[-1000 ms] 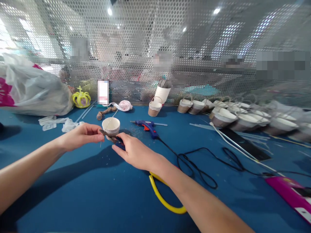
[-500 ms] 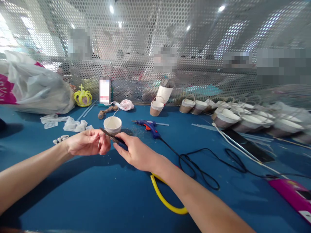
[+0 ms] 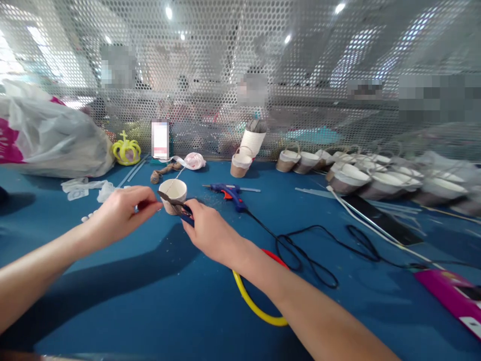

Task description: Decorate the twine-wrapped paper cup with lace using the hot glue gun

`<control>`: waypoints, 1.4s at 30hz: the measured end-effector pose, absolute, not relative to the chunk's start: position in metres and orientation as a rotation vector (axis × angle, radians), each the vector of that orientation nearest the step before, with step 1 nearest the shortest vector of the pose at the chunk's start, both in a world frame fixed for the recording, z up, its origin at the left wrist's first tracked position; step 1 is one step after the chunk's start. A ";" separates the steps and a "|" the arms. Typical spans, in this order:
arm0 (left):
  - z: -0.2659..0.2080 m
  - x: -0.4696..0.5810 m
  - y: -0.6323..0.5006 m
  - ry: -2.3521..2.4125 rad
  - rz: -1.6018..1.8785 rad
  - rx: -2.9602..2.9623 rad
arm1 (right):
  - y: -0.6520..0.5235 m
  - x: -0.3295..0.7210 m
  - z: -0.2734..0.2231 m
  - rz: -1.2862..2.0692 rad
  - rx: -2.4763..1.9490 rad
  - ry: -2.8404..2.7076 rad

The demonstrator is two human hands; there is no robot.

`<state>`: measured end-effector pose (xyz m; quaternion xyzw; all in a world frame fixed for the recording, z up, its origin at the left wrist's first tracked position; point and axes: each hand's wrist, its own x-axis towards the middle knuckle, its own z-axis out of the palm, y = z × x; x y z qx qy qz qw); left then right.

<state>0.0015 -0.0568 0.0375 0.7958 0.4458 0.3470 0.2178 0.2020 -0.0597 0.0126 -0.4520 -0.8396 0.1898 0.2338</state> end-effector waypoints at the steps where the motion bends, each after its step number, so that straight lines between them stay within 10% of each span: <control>1: 0.037 0.000 -0.055 1.124 0.924 2.093 | -0.060 0.202 0.014 0.535 -1.214 -2.294; 11: 0.011 0.004 -0.045 0.427 0.651 1.162 | -0.065 0.204 0.025 0.672 -0.998 -2.305; 21: 0.033 0.008 -0.060 1.374 1.087 2.340 | -0.059 0.204 0.014 0.455 -1.312 -2.304; 32: 0.013 0.007 -0.050 0.422 0.679 1.108 | -0.062 0.206 0.023 0.617 -1.057 -2.255; 42: 0.028 0.008 -0.057 1.296 1.040 2.369 | -0.060 0.203 0.015 0.509 -1.267 -2.274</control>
